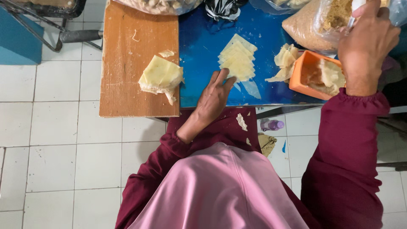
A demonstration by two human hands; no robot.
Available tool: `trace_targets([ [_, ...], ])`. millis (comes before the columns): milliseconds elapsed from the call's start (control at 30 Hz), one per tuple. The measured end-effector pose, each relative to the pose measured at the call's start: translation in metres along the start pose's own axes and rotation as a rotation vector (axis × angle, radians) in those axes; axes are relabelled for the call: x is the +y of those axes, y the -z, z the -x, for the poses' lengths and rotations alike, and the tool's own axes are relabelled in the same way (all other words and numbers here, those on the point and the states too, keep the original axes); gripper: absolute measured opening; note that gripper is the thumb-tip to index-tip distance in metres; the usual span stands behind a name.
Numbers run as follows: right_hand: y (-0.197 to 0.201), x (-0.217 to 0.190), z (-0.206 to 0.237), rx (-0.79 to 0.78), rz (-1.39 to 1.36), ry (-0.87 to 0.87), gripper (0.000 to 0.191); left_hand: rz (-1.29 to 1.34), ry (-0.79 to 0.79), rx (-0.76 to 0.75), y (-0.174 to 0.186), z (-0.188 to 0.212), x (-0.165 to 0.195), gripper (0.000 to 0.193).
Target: The person tears thin translucent sheets from a pale block and from an orange container and arranges them in overlapping diagonal rows on a blue table, building up a layered pattern while occasionally reaching into the plastic bags of material at the top of the table.
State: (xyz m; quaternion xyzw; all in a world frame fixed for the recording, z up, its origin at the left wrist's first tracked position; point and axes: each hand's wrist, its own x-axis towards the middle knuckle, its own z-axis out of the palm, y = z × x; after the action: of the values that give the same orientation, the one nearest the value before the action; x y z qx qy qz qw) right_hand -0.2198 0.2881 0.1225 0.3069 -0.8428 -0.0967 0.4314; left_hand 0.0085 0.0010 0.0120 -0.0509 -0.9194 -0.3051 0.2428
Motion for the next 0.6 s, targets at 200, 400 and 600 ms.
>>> trace_targets([
  [200, -0.022, 0.020, 0.015, -0.170, -0.154, -0.111, 0.028, 0.012, -0.008, 0.006, -0.001, 0.002, -0.002, 0.034],
  [400, 0.004, 0.023, 0.043, -0.168, -0.248, -0.111, 0.022, 0.010, -0.006, 0.009, -0.002, 0.001, -0.001, 0.032],
  [600, 0.017, 0.012, 0.032, -0.173, -0.623, -0.176, 0.029, 0.026, 0.007, 0.014, 0.003, 0.000, 0.001, 0.028],
])
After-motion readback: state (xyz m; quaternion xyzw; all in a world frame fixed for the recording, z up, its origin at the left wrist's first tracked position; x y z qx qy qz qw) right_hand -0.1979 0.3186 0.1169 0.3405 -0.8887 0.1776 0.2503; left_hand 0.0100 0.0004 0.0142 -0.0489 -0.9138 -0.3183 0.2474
